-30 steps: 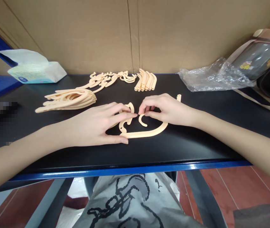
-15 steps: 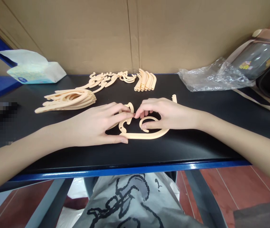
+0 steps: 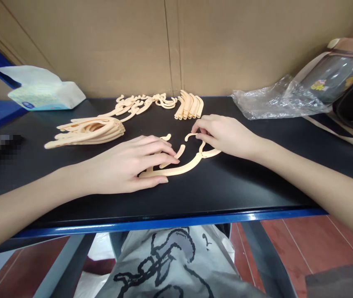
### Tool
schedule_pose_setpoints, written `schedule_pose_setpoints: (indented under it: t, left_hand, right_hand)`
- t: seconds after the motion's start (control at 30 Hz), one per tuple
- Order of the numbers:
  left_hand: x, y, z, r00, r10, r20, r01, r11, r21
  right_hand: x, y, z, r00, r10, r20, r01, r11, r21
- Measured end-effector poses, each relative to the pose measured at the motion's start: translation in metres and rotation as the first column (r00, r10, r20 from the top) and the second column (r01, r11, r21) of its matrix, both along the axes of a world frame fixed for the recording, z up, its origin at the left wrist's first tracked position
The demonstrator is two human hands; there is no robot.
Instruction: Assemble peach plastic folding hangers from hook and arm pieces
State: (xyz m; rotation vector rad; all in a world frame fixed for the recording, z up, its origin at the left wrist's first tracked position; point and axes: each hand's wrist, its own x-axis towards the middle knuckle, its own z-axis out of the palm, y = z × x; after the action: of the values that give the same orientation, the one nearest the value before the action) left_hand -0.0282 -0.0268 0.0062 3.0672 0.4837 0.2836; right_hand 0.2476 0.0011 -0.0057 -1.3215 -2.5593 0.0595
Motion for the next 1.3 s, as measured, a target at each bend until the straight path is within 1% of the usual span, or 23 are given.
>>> schedule_pose_setpoints:
  t: [0.13,0.3,0.5,0.73,0.93,1.07,1.17,1.23,1.3]
  left_hand:
    - [0.001,-0.001,0.001,0.999,-0.038,0.023,0.038,0.999,0.013]
    - [0.000,-0.001,0.000,0.998,-0.058,0.014,0.058,0.998,0.033]
    - [0.000,-0.001,-0.001,0.998,-0.058,0.010,0.057,0.997,0.053]
    - [0.001,0.000,-0.003,0.998,-0.062,0.022,0.059,0.992,0.116]
    - [0.001,0.001,-0.004,0.999,-0.045,0.011,0.043,0.990,0.131]
    - [-0.001,0.001,-0.003,0.999,-0.004,0.052,-0.004,0.990,0.144]
    - [-0.003,0.002,0.000,0.996,0.037,0.079,-0.049,0.986,0.156]
    - [-0.004,0.003,0.002,0.991,0.088,0.101,-0.104,0.981,0.165]
    - [-0.006,0.005,0.003,0.980,0.169,0.108,-0.184,0.971,0.152]
  right_hand:
    - [0.000,0.001,-0.001,1.000,0.025,-0.015,-0.025,1.000,0.008]
    - [-0.002,0.000,-0.003,0.996,0.080,-0.031,-0.080,0.997,0.020]
    - [-0.005,-0.004,-0.004,0.985,0.160,-0.067,-0.160,0.987,0.014]
    - [-0.008,-0.008,-0.004,0.964,0.244,-0.105,-0.246,0.969,-0.005]
    - [-0.012,-0.013,-0.001,0.950,0.261,-0.173,-0.272,0.961,-0.041]
    - [-0.013,-0.015,0.000,0.946,0.245,-0.213,-0.269,0.959,-0.091]
    - [-0.014,-0.018,0.001,0.938,0.264,-0.227,-0.294,0.949,-0.113]
    - [-0.016,-0.020,0.002,0.928,0.288,-0.236,-0.323,0.938,-0.126]
    - [-0.018,-0.023,0.004,0.920,0.305,-0.247,-0.347,0.927,-0.144]
